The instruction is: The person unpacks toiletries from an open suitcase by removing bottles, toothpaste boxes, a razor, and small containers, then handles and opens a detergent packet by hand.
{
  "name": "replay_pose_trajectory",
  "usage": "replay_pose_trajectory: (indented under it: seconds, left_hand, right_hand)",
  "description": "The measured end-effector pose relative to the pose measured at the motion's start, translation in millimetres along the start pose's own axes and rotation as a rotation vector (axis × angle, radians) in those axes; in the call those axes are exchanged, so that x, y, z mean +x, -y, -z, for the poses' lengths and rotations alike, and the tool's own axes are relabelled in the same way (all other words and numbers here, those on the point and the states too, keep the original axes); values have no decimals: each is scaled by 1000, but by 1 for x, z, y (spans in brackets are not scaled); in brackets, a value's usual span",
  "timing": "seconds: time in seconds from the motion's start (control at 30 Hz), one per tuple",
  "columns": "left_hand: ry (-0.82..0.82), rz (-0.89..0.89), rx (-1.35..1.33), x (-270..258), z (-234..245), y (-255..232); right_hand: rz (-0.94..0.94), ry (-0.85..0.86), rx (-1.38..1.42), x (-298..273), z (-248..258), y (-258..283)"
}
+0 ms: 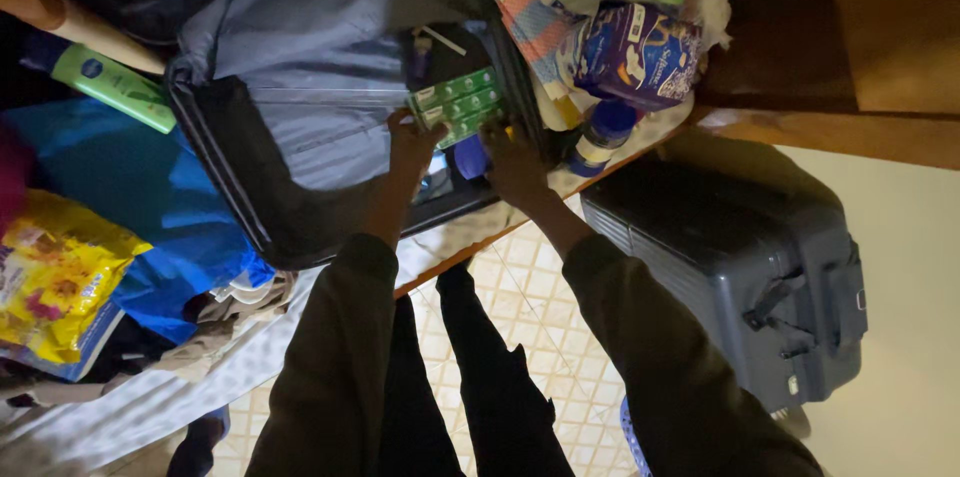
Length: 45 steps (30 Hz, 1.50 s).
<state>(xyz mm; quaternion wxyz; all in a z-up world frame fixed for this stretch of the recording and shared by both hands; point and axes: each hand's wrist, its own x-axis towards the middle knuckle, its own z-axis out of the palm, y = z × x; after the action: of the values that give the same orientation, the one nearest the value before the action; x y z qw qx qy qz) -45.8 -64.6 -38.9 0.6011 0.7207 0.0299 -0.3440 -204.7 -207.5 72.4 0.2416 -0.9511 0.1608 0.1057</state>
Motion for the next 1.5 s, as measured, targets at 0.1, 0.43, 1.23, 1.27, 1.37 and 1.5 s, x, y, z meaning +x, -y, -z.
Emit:
replay_pose_trajectory:
  seconds: [0.1, 0.43, 1.23, 1.27, 1.37, 1.5]
  left_hand:
    - [146, -70, 67, -19, 3, -30]
    - [43, -248, -40, -42, -2, -88]
    - [119, 188, -263, -89, 83, -204]
    - [101, 235, -206, -85, 84, -205]
    - [130, 291, -161, -83, 94, -201]
    - [227, 309, -183, -78, 97, -206]
  right_hand:
    - [-43, 4, 56, -3, 3, 2]
    - [-63, -72, 142, 0, -2, 8]
    - [125, -357, 61, 33, 100, 125]
    - [116, -374, 48, 32, 100, 126]
    - [124, -425, 41, 25, 102, 127]
    - [-7, -328, 174, 19, 112, 127]
